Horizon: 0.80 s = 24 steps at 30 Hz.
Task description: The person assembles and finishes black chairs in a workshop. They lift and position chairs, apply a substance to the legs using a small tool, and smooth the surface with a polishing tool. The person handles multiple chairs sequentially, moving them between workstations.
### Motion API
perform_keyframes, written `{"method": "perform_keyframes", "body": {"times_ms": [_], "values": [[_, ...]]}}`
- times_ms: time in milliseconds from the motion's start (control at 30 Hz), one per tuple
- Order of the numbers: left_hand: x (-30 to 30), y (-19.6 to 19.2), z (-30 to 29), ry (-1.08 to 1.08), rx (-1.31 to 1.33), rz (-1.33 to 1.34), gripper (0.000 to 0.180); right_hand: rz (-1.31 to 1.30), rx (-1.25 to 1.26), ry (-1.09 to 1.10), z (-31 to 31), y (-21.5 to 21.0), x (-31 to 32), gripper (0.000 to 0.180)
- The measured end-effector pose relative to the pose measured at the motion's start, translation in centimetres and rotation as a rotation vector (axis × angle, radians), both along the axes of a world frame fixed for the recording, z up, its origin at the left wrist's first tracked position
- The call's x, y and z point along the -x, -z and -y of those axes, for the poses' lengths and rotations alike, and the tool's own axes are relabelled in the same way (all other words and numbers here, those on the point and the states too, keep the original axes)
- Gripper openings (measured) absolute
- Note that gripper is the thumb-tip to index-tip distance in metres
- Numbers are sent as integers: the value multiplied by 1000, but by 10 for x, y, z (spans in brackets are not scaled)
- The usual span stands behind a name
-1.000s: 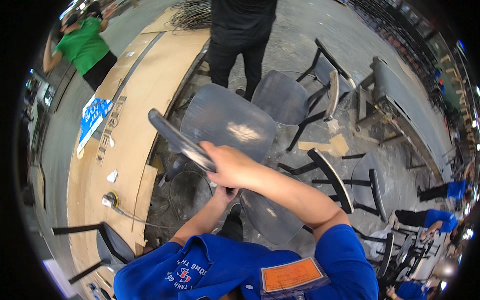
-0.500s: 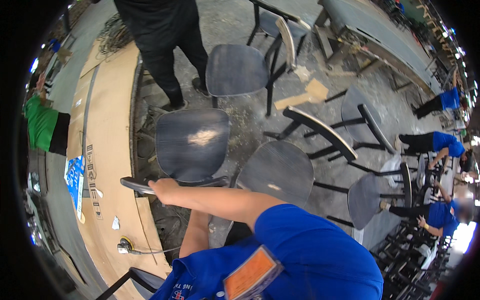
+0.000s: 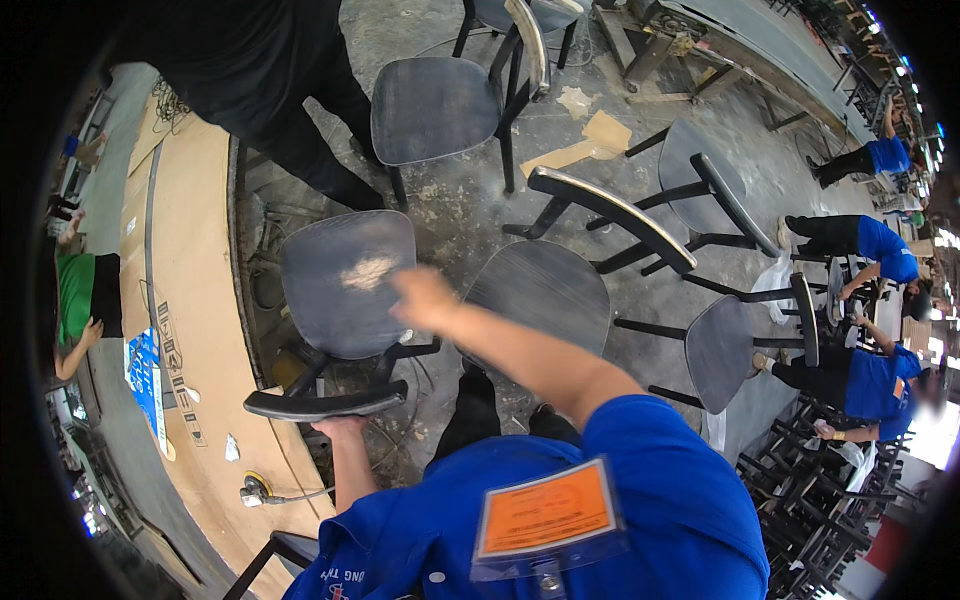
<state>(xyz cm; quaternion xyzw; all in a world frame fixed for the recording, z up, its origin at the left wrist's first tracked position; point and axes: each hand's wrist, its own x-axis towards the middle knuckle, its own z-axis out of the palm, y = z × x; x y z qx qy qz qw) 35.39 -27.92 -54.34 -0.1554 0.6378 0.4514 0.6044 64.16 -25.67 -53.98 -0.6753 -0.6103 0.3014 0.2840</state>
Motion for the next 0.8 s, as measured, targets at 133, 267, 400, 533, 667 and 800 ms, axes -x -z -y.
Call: {"method": "perform_keyframes", "body": {"times_ms": [133, 267, 400, 533, 667, 800], "values": [[10, 14, -33, -45, -18, -116, 90, 466, -64, 549, 47, -17, -210, 55], [26, 37, -48, 85, -119, -50, 93, 656, -68, 1001, 135, -31, -324, 55], [59, 76, -18, 281, -57, -94, 92, 485, -100, 1021, 249, -3, -286, 43], [73, 119, 24, 903, 142, -305, 80, 246, 340, 939, 357, 35, -151, 13], [12, 131, 21, 1746, -47, -519, 71, -15, 729, 924, 462, 50, -42, 18], [-97, 128, 26, 2333, -392, -610, 62, -240, 725, 1147, 562, 49, 15, 31]]}}
